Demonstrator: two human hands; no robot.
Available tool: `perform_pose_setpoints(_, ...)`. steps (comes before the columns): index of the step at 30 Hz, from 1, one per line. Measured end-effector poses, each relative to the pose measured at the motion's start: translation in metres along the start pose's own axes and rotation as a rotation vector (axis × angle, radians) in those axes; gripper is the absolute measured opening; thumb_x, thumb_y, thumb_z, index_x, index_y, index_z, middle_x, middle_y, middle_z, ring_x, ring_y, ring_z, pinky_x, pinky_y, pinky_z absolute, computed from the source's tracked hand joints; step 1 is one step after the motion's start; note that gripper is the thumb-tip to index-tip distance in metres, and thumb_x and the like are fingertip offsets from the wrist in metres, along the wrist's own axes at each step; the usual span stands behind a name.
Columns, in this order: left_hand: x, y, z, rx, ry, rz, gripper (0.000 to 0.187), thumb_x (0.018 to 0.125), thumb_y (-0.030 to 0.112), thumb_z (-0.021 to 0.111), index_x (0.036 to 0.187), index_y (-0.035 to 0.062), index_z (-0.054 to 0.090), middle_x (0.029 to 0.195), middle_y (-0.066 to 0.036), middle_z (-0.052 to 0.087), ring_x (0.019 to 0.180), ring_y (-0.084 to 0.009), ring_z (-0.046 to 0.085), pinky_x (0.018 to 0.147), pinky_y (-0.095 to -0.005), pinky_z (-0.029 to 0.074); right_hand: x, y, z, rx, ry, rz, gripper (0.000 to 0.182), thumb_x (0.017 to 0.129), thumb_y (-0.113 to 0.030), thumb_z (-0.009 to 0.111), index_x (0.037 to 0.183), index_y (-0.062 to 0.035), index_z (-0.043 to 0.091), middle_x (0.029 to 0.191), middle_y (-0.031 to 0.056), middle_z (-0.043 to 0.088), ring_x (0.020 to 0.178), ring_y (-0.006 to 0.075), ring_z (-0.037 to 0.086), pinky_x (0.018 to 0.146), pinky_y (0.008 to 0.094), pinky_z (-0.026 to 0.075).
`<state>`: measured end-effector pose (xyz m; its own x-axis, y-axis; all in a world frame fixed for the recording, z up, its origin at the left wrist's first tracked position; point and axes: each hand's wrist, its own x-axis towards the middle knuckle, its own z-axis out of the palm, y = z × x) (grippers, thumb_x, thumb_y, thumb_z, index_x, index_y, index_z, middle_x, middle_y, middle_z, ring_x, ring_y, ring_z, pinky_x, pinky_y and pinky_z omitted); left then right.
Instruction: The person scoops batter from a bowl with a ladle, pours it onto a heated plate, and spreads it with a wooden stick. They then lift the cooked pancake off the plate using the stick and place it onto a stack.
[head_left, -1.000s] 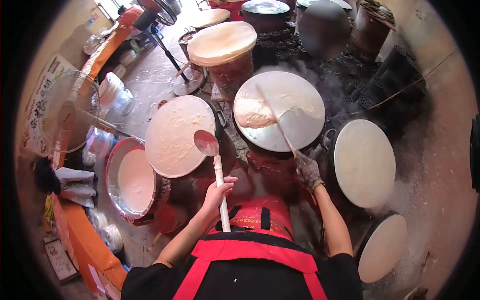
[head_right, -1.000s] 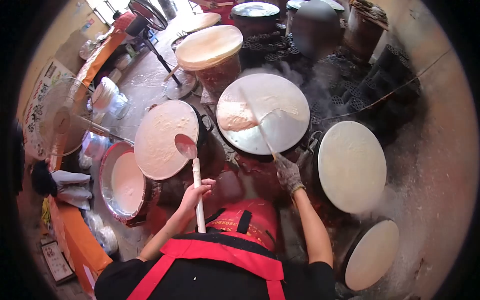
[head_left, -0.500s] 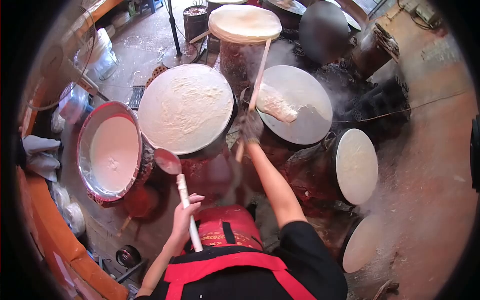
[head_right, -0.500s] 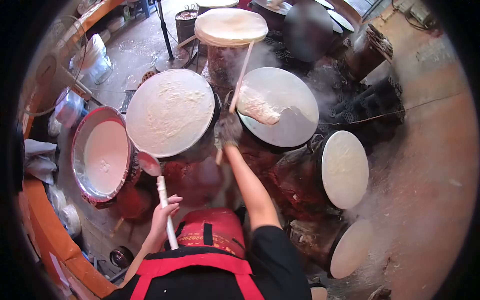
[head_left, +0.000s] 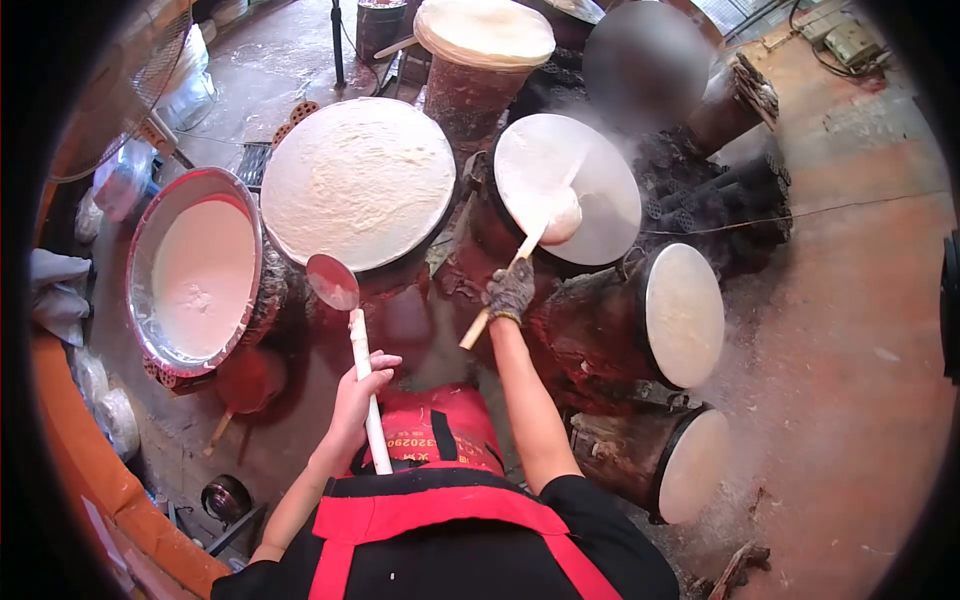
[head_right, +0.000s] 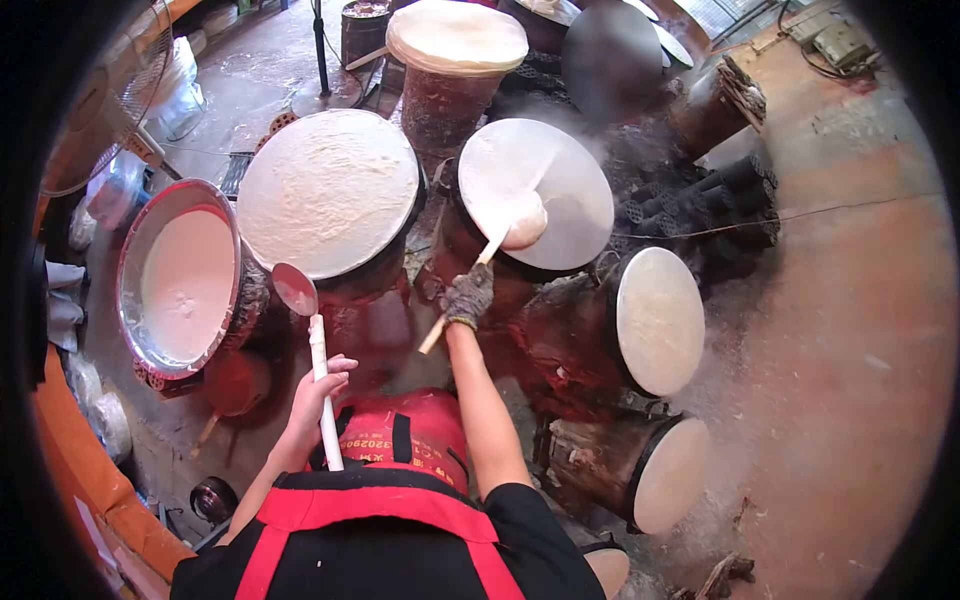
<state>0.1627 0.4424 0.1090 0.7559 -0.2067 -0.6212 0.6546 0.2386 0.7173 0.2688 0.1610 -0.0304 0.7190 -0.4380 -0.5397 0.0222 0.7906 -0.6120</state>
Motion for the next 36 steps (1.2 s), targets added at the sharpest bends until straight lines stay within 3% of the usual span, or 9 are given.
perform_pose_setpoints(7,-0.003,-0.001,0.014,0.023,-0.036,0.060,0.025,0.076,0.006,0.056,0.099,-0.0002,0.064,0.122,-0.015,0.049,0.126,-0.0206,0.034,0.097,-0.0297,0.027,0.006,-0.032,0.042,0.254,0.037,-0.023,0.031,0.087,-0.049,0.047,0.084,-0.0186,0.045,0.055,0.0050,0.046,0.033,0.0166,0.036,0.029,0.0307,0.031)
perform_pose_setpoints(10,-0.001,-0.004,0.025,0.041,-0.049,0.060,0.025,0.076,0.005,0.056,0.099,0.0005,0.064,0.124,-0.015,0.047,0.123,-0.0193,0.036,0.095,-0.0284,0.029,-0.004,0.002,0.050,-0.422,0.006,-0.108,0.023,0.089,-0.039,0.049,0.099,-0.0182,0.050,0.059,0.0026,0.049,0.036,0.0136,0.042,0.030,0.0267,0.031)
perform_pose_setpoints(13,0.005,-0.009,0.033,0.036,-0.034,0.012,0.025,0.076,0.005,0.056,0.100,0.0007,0.064,0.124,-0.015,0.047,0.124,-0.0188,0.036,0.095,-0.0279,0.029,-0.013,-0.015,-0.012,-0.328,-0.073,0.024,0.024,0.091,-0.032,0.049,0.113,-0.0223,0.049,0.059,0.0024,0.049,0.034,0.0127,0.041,0.028,0.0267,0.031)
perform_pose_setpoints(20,0.016,-0.017,0.079,0.101,-0.046,0.103,0.025,0.076,0.004,0.056,0.100,0.0010,0.064,0.116,-0.009,0.051,0.092,-0.0094,0.049,0.078,-0.0225,0.036,-0.005,-0.096,-0.047,0.057,-0.151,0.159,0.035,0.087,-0.049,0.046,0.085,-0.0145,0.049,0.058,0.0051,0.051,0.033,0.0165,0.039,0.029,0.0302,0.032)
perform_pose_setpoints(23,0.019,-0.014,0.110,0.072,-0.066,0.055,0.025,0.076,0.003,0.056,0.099,0.0009,0.064,0.115,-0.009,0.051,0.084,-0.0072,0.047,0.073,-0.0212,0.036,-0.016,-0.080,-0.041,-0.454,-0.186,0.110,0.033,0.088,-0.046,0.047,0.091,-0.0136,0.050,0.055,0.0054,0.049,0.034,0.0177,0.043,0.030,0.0298,0.032)
perform_pose_setpoints(25,0.025,-0.017,0.122,0.060,-0.092,0.001,0.025,0.076,0.003,0.056,0.099,0.0005,0.064,0.116,-0.010,0.051,0.088,-0.0077,0.047,0.075,-0.0217,0.036,-0.021,-0.089,-0.070,-0.760,-0.290,-0.127,0.028,0.090,-0.041,0.045,0.091,-0.0140,0.051,0.052,0.0041,0.046,0.031,0.0176,0.040,0.028,0.0300,0.030)
perform_pose_setpoints(26,0.028,-0.018,0.129,0.051,-0.102,-0.024,0.025,0.076,0.002,0.056,0.099,0.0003,0.064,0.117,-0.010,0.051,0.089,-0.0079,0.048,0.076,-0.0219,0.036,-0.031,-0.113,-0.087,-0.421,-0.154,0.279,0.026,0.091,-0.040,0.044,0.093,-0.0145,0.051,0.052,0.0041,0.047,0.031,0.0176,0.039,0.028,0.0305,0.030)
perform_pose_setpoints(34,0.037,-0.033,0.195,0.087,-0.059,0.062,0.024,0.077,0.004,0.056,0.099,0.0012,0.064,0.122,-0.014,0.047,0.119,-0.0162,0.039,0.092,-0.0257,0.032,0.015,-0.172,-0.113,-0.123,-0.200,0.295,0.031,0.088,-0.046,0.047,0.090,-0.0156,0.050,0.060,0.0051,0.052,0.034,0.0162,0.040,0.029,0.0305,0.030)
perform_pose_setpoints(36,0.039,-0.040,0.207,0.116,-0.035,0.083,0.024,0.077,0.003,0.055,0.100,0.0020,0.063,0.113,-0.011,0.053,0.109,-0.0142,0.046,0.088,-0.0247,0.035,0.006,-0.175,-0.120,-0.553,-0.334,0.265,0.030,0.089,-0.045,0.048,0.096,-0.0165,0.053,0.059,0.0036,0.051,0.035,0.0156,0.042,0.030,0.0292,0.033)
